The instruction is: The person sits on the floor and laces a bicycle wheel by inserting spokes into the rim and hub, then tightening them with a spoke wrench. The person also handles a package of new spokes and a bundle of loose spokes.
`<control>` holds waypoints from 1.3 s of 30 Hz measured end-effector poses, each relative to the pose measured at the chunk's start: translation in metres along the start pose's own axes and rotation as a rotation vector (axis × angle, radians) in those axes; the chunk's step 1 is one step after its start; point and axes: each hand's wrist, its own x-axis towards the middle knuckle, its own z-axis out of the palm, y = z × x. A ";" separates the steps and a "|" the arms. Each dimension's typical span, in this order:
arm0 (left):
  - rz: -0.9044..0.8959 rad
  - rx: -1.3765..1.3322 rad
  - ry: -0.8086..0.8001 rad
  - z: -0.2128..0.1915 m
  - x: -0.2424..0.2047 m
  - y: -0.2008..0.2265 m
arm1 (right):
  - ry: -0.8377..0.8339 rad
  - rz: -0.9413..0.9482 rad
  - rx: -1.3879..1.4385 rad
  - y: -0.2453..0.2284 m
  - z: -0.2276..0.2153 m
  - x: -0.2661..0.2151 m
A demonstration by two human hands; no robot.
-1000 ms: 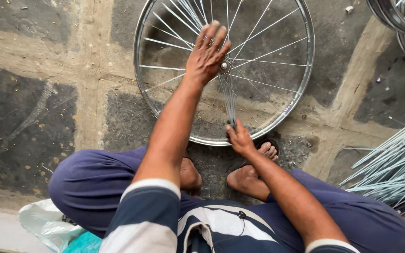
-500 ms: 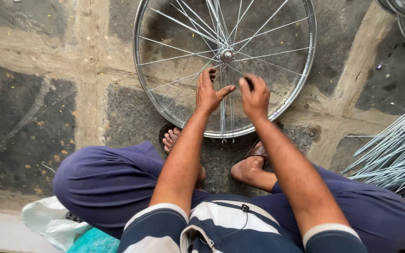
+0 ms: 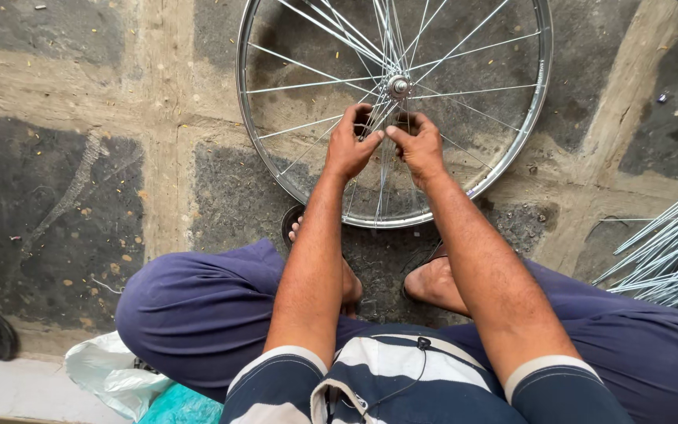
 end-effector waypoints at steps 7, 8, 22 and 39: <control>0.007 0.066 0.020 0.008 0.010 0.002 | 0.002 -0.062 -0.002 0.021 0.013 -0.002; -0.020 0.109 0.032 0.010 0.012 0.003 | -0.002 -0.063 -0.016 0.021 0.013 -0.001; -0.258 0.180 -0.109 0.004 0.018 0.023 | -0.057 0.086 0.014 0.018 0.007 -0.017; -0.343 0.091 -0.132 -0.001 0.016 0.018 | 0.224 -0.171 -0.684 0.016 -0.032 -0.061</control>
